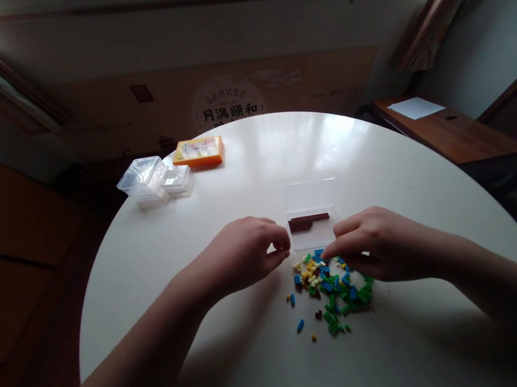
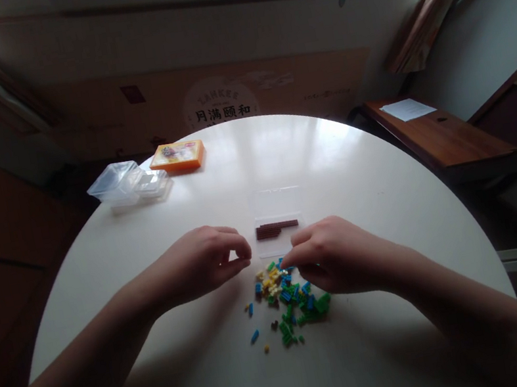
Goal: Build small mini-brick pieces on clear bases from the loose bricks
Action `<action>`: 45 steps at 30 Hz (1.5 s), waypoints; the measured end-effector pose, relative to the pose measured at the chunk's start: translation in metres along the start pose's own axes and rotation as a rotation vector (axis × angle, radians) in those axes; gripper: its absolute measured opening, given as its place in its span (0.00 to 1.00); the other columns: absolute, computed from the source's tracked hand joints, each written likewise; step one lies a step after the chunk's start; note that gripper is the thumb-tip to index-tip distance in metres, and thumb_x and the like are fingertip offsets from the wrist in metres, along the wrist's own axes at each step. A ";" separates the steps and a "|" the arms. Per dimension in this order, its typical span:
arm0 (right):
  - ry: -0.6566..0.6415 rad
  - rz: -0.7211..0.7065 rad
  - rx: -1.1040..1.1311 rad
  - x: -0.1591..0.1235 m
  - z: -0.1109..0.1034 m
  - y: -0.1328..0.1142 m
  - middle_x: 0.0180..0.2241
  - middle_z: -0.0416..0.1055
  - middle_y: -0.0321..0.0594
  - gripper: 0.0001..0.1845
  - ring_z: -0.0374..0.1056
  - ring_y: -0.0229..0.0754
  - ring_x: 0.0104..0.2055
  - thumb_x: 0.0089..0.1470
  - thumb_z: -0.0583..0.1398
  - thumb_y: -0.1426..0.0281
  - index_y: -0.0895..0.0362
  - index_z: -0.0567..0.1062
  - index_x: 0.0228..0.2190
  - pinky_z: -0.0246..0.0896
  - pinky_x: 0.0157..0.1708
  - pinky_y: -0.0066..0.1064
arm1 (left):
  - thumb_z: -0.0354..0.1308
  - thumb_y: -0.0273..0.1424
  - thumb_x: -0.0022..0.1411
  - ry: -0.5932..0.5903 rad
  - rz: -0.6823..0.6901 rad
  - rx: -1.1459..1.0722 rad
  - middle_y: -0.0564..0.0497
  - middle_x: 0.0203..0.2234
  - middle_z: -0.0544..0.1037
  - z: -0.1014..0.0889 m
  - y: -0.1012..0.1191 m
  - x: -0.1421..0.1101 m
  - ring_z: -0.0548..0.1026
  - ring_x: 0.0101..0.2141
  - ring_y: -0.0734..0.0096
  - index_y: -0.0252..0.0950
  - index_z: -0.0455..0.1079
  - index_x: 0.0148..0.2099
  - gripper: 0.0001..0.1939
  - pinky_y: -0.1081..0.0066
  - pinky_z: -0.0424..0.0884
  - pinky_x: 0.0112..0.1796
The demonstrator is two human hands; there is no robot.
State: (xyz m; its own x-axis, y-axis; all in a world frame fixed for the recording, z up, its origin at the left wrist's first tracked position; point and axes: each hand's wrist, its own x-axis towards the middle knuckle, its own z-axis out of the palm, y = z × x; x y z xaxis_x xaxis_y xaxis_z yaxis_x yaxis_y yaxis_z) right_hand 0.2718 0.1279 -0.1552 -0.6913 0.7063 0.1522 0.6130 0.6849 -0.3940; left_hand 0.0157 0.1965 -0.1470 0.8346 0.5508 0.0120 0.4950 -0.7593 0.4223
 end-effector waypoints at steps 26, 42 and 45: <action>-0.200 -0.001 -0.021 0.000 0.002 0.000 0.30 0.73 0.32 0.12 0.63 0.32 0.28 0.52 0.58 0.75 0.50 0.79 0.35 0.50 0.30 0.25 | 0.61 0.27 0.57 -0.166 0.101 -0.065 0.54 0.27 0.77 0.004 -0.004 0.000 0.71 0.26 0.76 0.39 0.76 0.32 0.04 0.76 0.62 0.29; -0.173 -0.007 -0.002 -0.001 0.003 0.003 0.29 0.71 0.29 0.11 0.62 0.30 0.28 0.52 0.61 0.77 0.50 0.79 0.34 0.50 0.29 0.24 | 0.61 0.26 0.57 -0.157 0.075 -0.069 0.54 0.28 0.77 0.002 -0.002 0.000 0.71 0.28 0.75 0.38 0.75 0.32 0.03 0.76 0.62 0.30; -0.169 -0.007 -0.010 -0.001 0.002 0.003 0.29 0.71 0.29 0.10 0.61 0.30 0.28 0.52 0.60 0.77 0.50 0.78 0.33 0.50 0.29 0.24 | 0.61 0.26 0.57 -0.156 0.076 -0.067 0.54 0.28 0.77 0.002 -0.001 0.000 0.71 0.28 0.76 0.38 0.75 0.32 0.03 0.76 0.63 0.30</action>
State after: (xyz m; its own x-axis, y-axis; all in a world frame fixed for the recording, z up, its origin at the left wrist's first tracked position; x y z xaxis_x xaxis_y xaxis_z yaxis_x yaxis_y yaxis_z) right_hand 0.2733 0.1292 -0.1582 -0.7492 0.6623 0.0002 0.6113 0.6917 -0.3845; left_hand 0.0157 0.1966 -0.1490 0.8988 0.4287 -0.0921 0.4164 -0.7689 0.4851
